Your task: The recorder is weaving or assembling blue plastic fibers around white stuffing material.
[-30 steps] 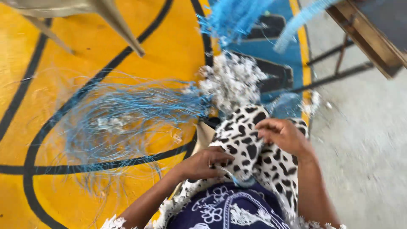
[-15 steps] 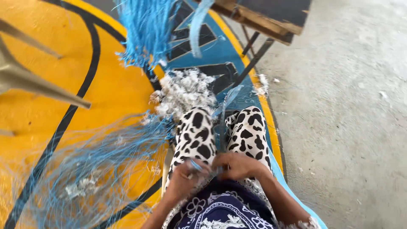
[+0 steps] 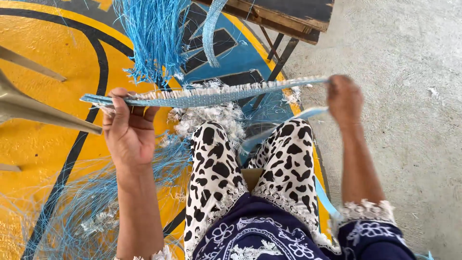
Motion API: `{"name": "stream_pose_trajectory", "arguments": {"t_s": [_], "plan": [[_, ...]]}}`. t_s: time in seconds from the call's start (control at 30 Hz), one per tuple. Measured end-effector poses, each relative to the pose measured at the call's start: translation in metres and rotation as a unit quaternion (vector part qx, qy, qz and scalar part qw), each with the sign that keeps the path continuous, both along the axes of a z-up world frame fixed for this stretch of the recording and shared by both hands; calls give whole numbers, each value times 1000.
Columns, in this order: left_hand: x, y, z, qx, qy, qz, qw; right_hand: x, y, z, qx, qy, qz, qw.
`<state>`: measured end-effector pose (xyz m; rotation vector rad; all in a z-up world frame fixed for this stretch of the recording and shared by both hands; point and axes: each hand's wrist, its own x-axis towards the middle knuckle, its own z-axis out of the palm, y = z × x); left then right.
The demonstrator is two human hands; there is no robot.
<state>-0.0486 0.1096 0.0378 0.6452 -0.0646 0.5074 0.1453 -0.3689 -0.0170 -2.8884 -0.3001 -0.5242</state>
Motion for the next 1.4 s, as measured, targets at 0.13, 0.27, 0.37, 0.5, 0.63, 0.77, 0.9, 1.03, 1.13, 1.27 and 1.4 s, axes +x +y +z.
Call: {"name": "stream_pose_trajectory", "arguments": {"t_s": [0.13, 0.27, 0.37, 0.5, 0.63, 0.77, 0.9, 1.03, 1.13, 1.27, 1.4], "plan": [[9, 3, -12, -21, 32, -19, 999, -4, -41, 43, 38, -166, 14, 985], [24, 9, -58, -56, 36, -82, 994, 10, -33, 33, 23, -278, 18, 960], [34, 22, -103, -73, 97, -72, 990, 14, 13, 6, 279, 120, -172, 937], [29, 33, -142, -92, 220, 11, 971, 20, 71, -99, -153, 272, 32, 950], [35, 22, -125, 35, 205, 78, 975, -13, 132, -246, -83, 229, 261, 934], [38, 3, -103, 107, 249, 121, 955, -82, 186, -171, 22, 459, 229, 858], [45, -11, -101, 223, 251, 126, 934, -106, 174, -159, -29, 498, 181, 848], [45, -37, -79, 280, 264, 97, 918, -99, 148, -173, -85, 426, 219, 874], [44, -61, -60, 237, 281, 71, 927, -104, 152, -147, -62, 436, 212, 872], [37, -88, -55, 304, 293, 54, 905, -109, 146, -144, -29, 406, 221, 886], [34, -102, -53, 284, 246, 31, 926, -111, 156, -97, 72, 287, 184, 937]]}}
